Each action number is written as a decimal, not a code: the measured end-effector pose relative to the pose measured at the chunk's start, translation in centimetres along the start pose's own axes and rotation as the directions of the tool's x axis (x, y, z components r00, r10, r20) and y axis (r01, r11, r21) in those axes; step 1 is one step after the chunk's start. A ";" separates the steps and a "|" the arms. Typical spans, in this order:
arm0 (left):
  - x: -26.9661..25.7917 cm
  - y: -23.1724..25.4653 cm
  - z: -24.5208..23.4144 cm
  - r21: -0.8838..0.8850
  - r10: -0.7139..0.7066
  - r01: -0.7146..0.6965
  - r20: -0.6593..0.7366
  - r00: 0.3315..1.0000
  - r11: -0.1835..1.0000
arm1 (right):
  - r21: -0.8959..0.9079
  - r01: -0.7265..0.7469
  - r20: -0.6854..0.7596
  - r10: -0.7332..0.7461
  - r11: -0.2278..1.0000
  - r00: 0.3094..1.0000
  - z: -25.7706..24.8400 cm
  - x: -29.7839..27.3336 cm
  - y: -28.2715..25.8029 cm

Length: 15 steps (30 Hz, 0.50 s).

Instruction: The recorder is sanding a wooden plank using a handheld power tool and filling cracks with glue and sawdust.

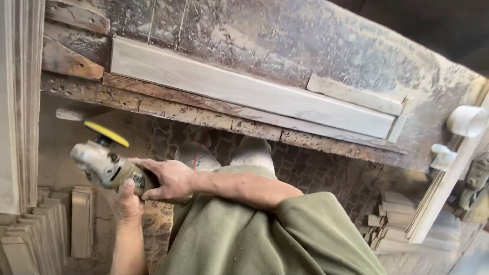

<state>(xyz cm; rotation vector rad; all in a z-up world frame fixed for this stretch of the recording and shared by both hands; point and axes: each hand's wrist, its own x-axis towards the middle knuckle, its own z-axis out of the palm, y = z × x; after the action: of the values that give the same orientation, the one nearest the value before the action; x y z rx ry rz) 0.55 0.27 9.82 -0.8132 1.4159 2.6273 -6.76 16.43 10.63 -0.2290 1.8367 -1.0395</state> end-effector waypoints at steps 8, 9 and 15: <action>-4.6 -1.7 3.9 0.011 -0.004 0.006 -0.143 0.990 1.000 | -0.423 -0.112 -0.418 -0.084 0.899 0.905 -18.0 -8.4 14.4; -5.7 -2.1 4.7 0.042 0.025 -0.018 -0.158 0.987 0.999 | -0.455 -0.346 -0.527 0.065 0.821 0.847 -21.3 -10.0 14.3; -12.6 -8.0 8.1 0.000 0.047 -0.051 -0.367 0.929 0.999 | -0.563 -0.393 -0.423 0.155 0.728 0.893 -30.1 -12.1 20.3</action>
<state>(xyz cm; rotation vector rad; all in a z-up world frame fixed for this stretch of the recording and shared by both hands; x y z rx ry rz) 10.25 13.80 13.25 -1.3458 1.5165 2.6162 -19.61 52.38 8.37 -0.1603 2.4247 -0.2046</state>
